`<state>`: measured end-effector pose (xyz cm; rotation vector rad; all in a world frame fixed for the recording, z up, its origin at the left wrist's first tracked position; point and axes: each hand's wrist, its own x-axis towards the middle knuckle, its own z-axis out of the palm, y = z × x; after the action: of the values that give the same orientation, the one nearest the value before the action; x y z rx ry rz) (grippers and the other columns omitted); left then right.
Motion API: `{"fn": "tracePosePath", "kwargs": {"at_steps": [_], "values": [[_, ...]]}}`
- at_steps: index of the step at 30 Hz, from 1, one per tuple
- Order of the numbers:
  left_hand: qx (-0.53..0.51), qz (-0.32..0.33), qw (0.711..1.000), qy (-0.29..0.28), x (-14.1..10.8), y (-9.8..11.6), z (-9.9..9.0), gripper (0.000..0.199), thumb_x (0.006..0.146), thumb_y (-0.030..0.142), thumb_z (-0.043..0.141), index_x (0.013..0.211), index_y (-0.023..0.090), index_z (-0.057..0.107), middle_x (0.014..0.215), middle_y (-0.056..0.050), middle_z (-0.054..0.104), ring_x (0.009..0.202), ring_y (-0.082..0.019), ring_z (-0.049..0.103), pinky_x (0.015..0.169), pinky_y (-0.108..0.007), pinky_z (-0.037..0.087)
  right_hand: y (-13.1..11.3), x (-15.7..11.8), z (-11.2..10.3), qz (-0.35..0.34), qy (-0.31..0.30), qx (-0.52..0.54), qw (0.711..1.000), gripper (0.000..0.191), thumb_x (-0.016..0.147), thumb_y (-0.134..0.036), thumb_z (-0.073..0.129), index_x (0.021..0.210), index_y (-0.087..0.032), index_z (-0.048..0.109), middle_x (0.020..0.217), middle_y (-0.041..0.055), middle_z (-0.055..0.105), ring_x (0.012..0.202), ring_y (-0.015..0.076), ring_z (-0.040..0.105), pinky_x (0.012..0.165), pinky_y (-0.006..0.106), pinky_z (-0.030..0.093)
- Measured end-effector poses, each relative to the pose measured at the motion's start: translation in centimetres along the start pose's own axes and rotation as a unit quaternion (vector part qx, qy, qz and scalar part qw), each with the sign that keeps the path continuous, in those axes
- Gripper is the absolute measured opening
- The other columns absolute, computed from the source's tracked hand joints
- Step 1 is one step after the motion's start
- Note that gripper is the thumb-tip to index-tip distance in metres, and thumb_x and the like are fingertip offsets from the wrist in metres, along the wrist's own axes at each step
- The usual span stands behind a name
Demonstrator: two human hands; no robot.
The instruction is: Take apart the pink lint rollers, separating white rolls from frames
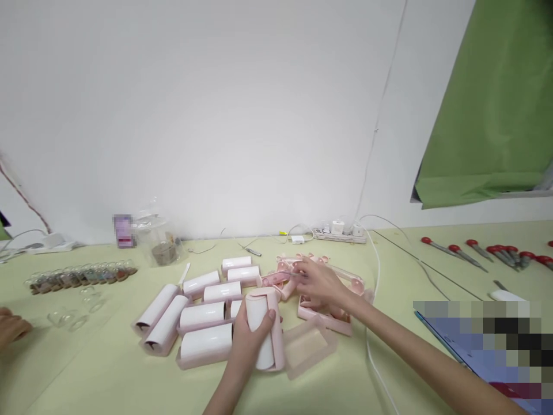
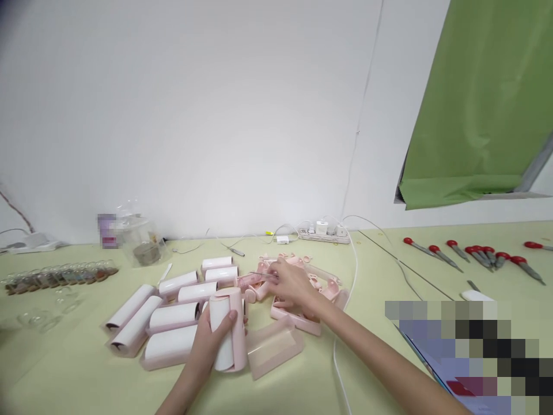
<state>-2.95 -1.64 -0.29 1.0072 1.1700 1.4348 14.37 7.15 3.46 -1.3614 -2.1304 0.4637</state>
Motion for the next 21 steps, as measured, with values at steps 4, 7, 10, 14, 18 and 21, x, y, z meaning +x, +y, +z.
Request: {"fn": "tracePosePath", "kwargs": {"at_steps": [4,7,10,14,18,21], "values": [[0.033,0.035,0.999,0.009,0.2,-0.2,-0.2,0.047,0.062,0.049,0.064,0.092,0.015,0.051,0.069,-0.005,0.066,0.065,-0.023,0.063,0.055,-0.031,0.050,-0.9,-0.3,0.9,-0.027,-0.015,-0.041,0.999,0.026,0.066,-0.025,0.059,0.091,-0.020,0.054,0.091,0.0039,0.049,0.058,0.0129,0.047,0.050,0.023,0.028],[0.072,0.064,0.995,0.002,0.0,0.3,-0.1,0.040,0.065,0.044,0.062,0.090,0.015,0.054,0.071,-0.005,0.065,0.068,-0.023,0.062,0.060,-0.032,0.049,-1.6,-2.2,0.1,-0.040,-0.025,-0.020,0.999,0.016,0.082,-0.033,0.042,0.088,-0.021,0.051,0.088,0.0022,0.050,0.064,0.0143,0.050,0.053,0.023,0.034],[0.159,0.144,0.976,0.029,-0.5,1.0,0.1,0.030,0.064,0.037,0.063,0.085,0.016,0.058,0.077,-0.004,0.065,0.072,-0.021,0.060,0.065,-0.031,0.048,-1.9,-5.0,-0.8,-0.043,-0.065,0.086,0.993,0.027,0.089,-0.037,0.032,0.085,-0.022,0.054,0.071,-0.0008,0.051,0.055,0.0124,0.048,0.051,0.023,0.037],[0.233,0.217,0.947,0.049,-0.9,1.3,0.1,0.026,0.065,0.031,0.061,0.088,0.018,0.059,0.081,-0.003,0.066,0.074,-0.020,0.059,0.066,-0.028,0.047,-2.2,-8.5,-0.2,-0.032,-0.105,0.206,0.972,0.030,0.085,-0.042,0.042,0.084,-0.021,0.064,0.062,-0.0008,0.053,0.045,0.0100,0.041,0.044,0.021,0.032],[0.311,0.237,0.920,0.034,-0.9,1.0,-0.3,0.030,0.067,0.029,0.061,0.096,0.021,0.057,0.087,-0.002,0.066,0.076,-0.019,0.061,0.068,-0.028,0.047,-2.4,-10.0,1.3,-0.026,-0.087,0.259,0.962,0.030,0.083,-0.044,0.046,0.082,-0.022,0.067,0.063,0.0009,0.055,0.055,0.0140,0.047,0.049,0.022,0.036],[0.359,0.255,0.898,0.026,-0.9,0.7,-0.5,0.031,0.070,0.027,0.059,0.100,0.022,0.054,0.091,-0.003,0.065,0.080,-0.019,0.061,0.071,-0.028,0.047,-2.3,-10.2,1.6,-0.033,-0.063,0.238,0.969,0.028,0.083,-0.041,0.046,0.081,-0.024,0.068,0.064,0.0016,0.059,0.057,0.0156,0.049,0.052,0.024,0.039]]}}
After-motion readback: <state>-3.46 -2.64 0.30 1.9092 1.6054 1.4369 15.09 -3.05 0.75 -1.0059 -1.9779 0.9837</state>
